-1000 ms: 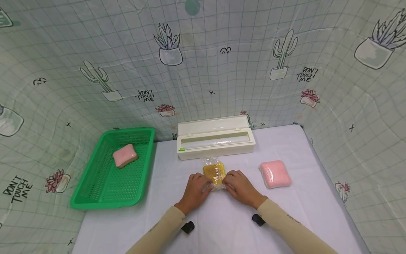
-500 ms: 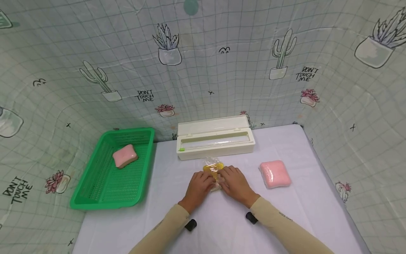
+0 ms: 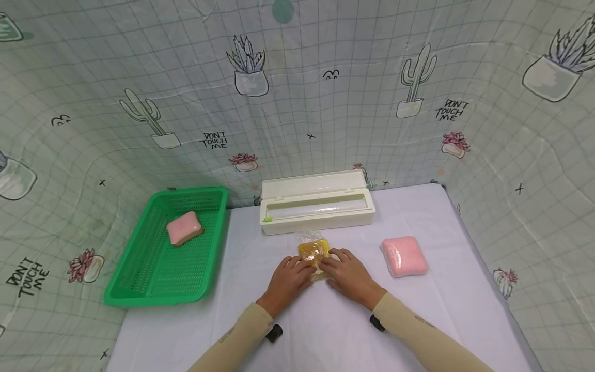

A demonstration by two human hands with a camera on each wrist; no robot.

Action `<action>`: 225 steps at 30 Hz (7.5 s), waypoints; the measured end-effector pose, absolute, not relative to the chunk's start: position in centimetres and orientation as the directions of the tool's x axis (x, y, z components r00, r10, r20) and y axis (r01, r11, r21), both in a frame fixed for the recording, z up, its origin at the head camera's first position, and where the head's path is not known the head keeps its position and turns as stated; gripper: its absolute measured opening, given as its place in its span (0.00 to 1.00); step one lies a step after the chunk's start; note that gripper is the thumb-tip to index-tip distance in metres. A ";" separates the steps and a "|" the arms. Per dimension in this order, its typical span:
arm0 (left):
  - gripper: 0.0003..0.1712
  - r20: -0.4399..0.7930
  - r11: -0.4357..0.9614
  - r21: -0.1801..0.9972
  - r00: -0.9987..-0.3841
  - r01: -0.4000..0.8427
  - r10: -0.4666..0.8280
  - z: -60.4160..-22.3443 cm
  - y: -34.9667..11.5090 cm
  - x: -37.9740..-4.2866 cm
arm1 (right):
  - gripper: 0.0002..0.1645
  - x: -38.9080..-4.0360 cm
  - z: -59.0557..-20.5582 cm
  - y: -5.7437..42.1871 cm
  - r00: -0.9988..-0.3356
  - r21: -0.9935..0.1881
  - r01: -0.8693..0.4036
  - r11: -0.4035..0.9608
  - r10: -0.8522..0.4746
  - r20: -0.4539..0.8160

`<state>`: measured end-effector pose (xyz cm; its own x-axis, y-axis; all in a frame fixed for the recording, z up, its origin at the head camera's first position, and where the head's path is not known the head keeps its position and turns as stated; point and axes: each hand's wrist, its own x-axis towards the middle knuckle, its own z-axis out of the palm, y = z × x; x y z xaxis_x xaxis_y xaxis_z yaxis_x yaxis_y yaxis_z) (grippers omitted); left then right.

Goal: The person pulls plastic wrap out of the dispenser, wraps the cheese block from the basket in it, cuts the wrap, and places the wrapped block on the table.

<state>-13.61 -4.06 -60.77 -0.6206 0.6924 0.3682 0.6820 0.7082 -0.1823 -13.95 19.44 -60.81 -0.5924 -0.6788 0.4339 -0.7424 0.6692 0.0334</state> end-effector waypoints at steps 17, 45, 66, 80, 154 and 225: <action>0.11 0.377 0.670 -0.093 -0.597 0.737 0.708 -60.8 -4.8 -13.1 | 0.23 -13.6 -61.4 19.2 -0.551 -0.037 -0.790 0.612 -0.683 0.480; 0.38 0.014 0.764 0.628 -0.983 0.149 0.181 -58.2 -1.8 -18.9 | 0.14 -22.1 -59.3 15.6 -0.952 -0.593 -0.293 0.750 -0.284 0.111; 0.17 0.294 0.757 -0.012 -0.721 0.653 0.627 -58.7 -4.3 -16.7 | 0.22 -17.7 -59.2 19.9 -0.627 -0.186 -0.771 0.609 -0.676 0.388; 0.34 0.171 0.729 -0.168 -0.708 0.664 0.685 -59.1 -4.4 -15.2 | 0.41 -15.3 -59.6 19.8 -0.683 -0.115 -0.726 0.678 -0.695 0.224; 0.29 0.127 0.738 0.547 -0.911 0.395 0.393 -60.1 -3.9 -11.0 | 0.37 -12.2 -59.9 20.3 -0.868 -0.476 -0.495 0.727 -0.442 0.228; 0.53 0.043 0.685 -0.288 -0.706 0.669 0.707 -60.9 17.1 -5.4 | 0.54 -1.6 -60.0 39.8 -0.934 -0.326 -0.347 0.879 -0.290 0.211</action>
<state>-5.37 17.06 -60.86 -0.7057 0.7072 0.0429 0.6690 0.6850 -0.2884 -1.57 39.76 -59.96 -0.9335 -0.2896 0.2115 -0.3467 0.8793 -0.3265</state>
